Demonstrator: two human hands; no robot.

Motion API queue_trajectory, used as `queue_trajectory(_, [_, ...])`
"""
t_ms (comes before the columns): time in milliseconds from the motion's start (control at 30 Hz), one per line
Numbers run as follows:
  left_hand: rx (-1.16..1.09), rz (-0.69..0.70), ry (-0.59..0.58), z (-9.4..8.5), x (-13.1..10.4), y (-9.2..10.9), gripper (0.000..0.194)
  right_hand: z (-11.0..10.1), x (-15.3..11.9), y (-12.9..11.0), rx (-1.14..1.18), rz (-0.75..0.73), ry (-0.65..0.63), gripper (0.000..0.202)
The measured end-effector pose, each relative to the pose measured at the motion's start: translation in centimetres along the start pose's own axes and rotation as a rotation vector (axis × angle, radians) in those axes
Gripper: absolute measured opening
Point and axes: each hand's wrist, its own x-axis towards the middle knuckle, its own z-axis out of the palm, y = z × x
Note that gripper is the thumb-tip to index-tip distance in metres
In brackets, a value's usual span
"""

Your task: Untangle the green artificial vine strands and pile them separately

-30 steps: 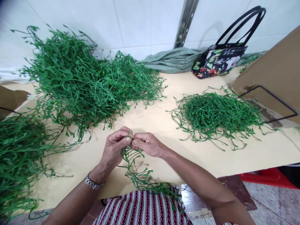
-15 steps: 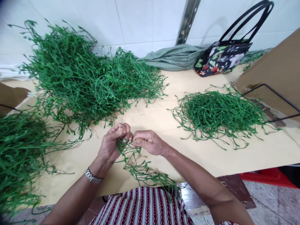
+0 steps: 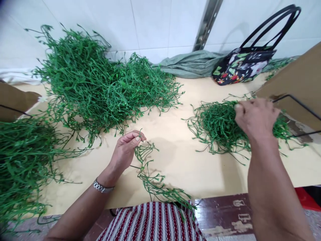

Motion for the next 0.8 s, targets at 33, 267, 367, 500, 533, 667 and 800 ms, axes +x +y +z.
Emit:
queue_trajectory(33, [0.039, 0.024, -0.006, 0.0, 0.0, 0.1, 0.009, -0.3, -0.3, 1.0, -0.093, -0.007, 0.111, 0.028])
queue_trajectory(267, [0.307, 0.22, 0.021, -0.4, -0.3, 0.5, 0.006, -1.5, -0.4, -2.2, -0.611, 0.031, 0.49, 0.028])
queue_trajectory(367, [0.282, 0.256, -0.001, -0.4, -0.4, 0.6, 0.008, 2.2, 1.0, -6.8, -0.602, 0.044, 0.476, 0.028])
queue_trajectory(500, [0.207, 0.25, -0.083, -0.1, -0.7, 0.7, 0.011, 10.6, 3.2, -11.6, -0.105, -0.229, -0.048, 0.016])
queue_trajectory(533, [0.2, 0.251, -0.096, -0.1, -0.7, 0.7, 0.012, 12.3, 3.7, -12.3, -0.029, -0.29, -0.166, 0.018])
queue_trajectory(667, [0.151, 0.245, -0.126, -0.1, -0.8, 0.7, 0.011, 16.0, 4.7, -13.1, 0.139, -0.357, -0.367, 0.016])
queue_trajectory(800, [0.1, 0.192, -0.088, 0.1, -0.8, 0.5, 0.012, 16.4, 4.3, -12.6, 0.152, -0.337, -0.272, 0.013])
